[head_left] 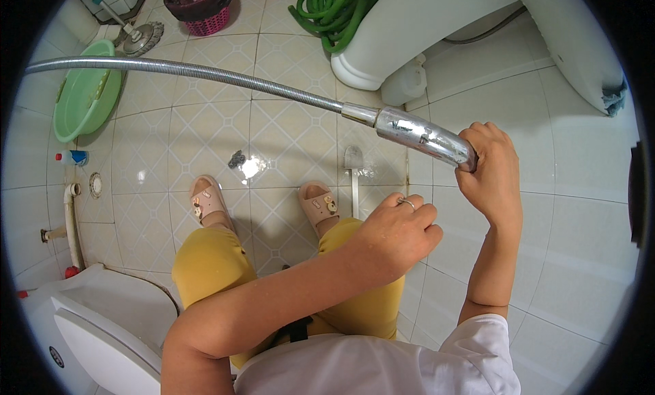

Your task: The person cleans the bathroom area by scrubbing the floor and the base of the toilet with a long-handled brush while rinsing the area with a handheld shower head.

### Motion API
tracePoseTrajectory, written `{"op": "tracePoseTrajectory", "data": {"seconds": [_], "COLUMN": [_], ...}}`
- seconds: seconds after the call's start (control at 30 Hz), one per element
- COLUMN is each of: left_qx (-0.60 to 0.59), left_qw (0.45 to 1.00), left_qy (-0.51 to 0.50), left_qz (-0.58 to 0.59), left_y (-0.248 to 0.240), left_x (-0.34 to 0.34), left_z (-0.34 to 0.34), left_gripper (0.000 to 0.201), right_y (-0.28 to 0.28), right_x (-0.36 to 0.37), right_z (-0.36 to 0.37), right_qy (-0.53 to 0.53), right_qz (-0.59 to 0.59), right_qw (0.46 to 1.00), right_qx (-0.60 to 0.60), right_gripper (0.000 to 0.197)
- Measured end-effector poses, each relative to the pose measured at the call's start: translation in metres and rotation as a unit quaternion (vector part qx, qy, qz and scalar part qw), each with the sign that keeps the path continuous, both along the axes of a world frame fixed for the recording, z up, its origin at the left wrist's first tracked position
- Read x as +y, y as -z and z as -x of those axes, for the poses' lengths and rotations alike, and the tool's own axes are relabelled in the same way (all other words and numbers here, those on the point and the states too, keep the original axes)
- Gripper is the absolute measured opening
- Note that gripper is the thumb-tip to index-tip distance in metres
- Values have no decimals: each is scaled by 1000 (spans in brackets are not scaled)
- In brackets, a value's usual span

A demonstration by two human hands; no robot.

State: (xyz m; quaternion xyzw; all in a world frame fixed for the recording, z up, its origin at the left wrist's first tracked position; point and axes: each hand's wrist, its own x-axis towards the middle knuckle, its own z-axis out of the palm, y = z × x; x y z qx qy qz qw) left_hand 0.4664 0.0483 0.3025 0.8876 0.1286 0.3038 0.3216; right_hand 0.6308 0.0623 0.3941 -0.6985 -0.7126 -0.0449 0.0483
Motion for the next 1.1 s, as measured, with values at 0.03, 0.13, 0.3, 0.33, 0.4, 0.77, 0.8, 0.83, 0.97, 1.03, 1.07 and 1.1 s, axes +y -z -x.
{"op": "tracePoseTrajectory", "data": {"seconds": [0.03, 0.13, 0.3, 0.33, 0.4, 0.77, 0.8, 0.83, 0.97, 1.03, 1.07, 1.1], "left_qx": [-3, -2, 0, 2, 6, 24, 19, 15, 10, 9, 8, 4], "left_qw": [1000, 1000, 1000, 1000, 1000, 1000, 1000, 1000, 1000, 1000, 1000, 1000], "left_qy": [0, 0, -3, -3, 1, 10, 10, 10, 10, 11, 11, 9], "left_qz": [-2, -1, -2, 0, 3, 9, 11, 14, 10, 0, -1, -5], "left_y": [-1, 0, 0, 1, 0, -2, -2, -1, -1, 0, 1, 1], "left_x": [0, 0, -1, -1, -1, -1, -1, -1, -2, -2, -2, -2], "left_z": [0, 0, -1, -1, -2, -5, -5, -4, -4, -5, -5, -5], "left_gripper": [13, 13, 13, 13, 12, 12, 12, 11, 11, 11, 11, 11], "right_y": [0, 3, 5, 6, 6, -12, -16, -21, -42, -47, -50, -52], "right_x": [1, 1, 3, 3, 3, -5, -7, -8, -14, -15, -15, -16], "right_z": [0, -1, -3, -2, -3, 2, 2, 3, 7, 6, 6, 7], "right_qy": [-5, -8, -4, -6, -6, 26, 27, 33, 51, 52, 53, 53], "right_qz": [-9, -17, -11, -12, -13, -7, -6, -5, -18, -25, -32, -33], "right_qw": [1000, 1000, 1000, 1000, 1000, 998, 998, 998, 994, 993, 992, 992], "right_qx": [-4, -9, -13, -5, 2, -53, -53, -62, -96, -104, -110, -111], "right_gripper": [18, 18, 17, 17, 17, 16, 16, 15, 16, 17, 18, 18]}}
